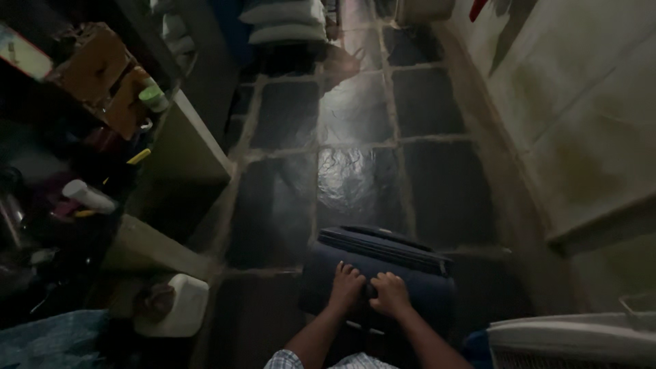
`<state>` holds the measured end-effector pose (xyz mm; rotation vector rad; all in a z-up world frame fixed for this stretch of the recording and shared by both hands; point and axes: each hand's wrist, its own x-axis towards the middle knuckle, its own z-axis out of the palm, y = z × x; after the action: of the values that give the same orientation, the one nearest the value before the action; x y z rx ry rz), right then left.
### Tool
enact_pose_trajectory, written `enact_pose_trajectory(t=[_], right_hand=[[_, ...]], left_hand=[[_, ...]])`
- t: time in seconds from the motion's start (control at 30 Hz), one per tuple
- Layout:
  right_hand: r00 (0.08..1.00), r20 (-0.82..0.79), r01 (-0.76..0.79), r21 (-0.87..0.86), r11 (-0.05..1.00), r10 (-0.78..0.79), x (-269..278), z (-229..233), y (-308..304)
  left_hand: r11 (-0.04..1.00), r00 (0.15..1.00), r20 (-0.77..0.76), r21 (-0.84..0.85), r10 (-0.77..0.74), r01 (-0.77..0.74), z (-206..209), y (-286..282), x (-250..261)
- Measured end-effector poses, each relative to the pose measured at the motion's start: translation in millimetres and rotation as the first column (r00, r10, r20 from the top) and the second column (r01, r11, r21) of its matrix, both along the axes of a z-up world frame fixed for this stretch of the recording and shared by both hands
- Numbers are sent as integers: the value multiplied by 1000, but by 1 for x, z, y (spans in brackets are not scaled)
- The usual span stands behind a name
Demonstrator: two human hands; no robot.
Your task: The person moves a blue suitcase across the floor and places it against a wall. They then pick up a maroon plastic chair and move it to a different spot. Finally, they pick up a beige plastic chair and reposition it near the maroon chair.
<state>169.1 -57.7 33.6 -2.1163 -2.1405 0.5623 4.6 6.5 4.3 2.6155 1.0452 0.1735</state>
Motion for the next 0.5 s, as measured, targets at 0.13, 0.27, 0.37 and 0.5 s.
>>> enact_pose_trajectory(t=[0.13,0.27,0.37,0.5], right_hand=[[1000,4,14,-111,994,-14,13,10,30],[1000,-17,1,-46,999,-1,28,8,47],[1000,-8,8,8,1000,-8,33,1,54],[1000,-9,9,69,998,-9,38,-4,56]], left_hand=[[998,994,-105,-57,13,-19,16,28,21],[997,982,-185,-59,35,-47,17,41,33],[999,987,-160,-32,37,-43,4,52,39],[998,982,-182,12,59,-58,-11,56,44]])
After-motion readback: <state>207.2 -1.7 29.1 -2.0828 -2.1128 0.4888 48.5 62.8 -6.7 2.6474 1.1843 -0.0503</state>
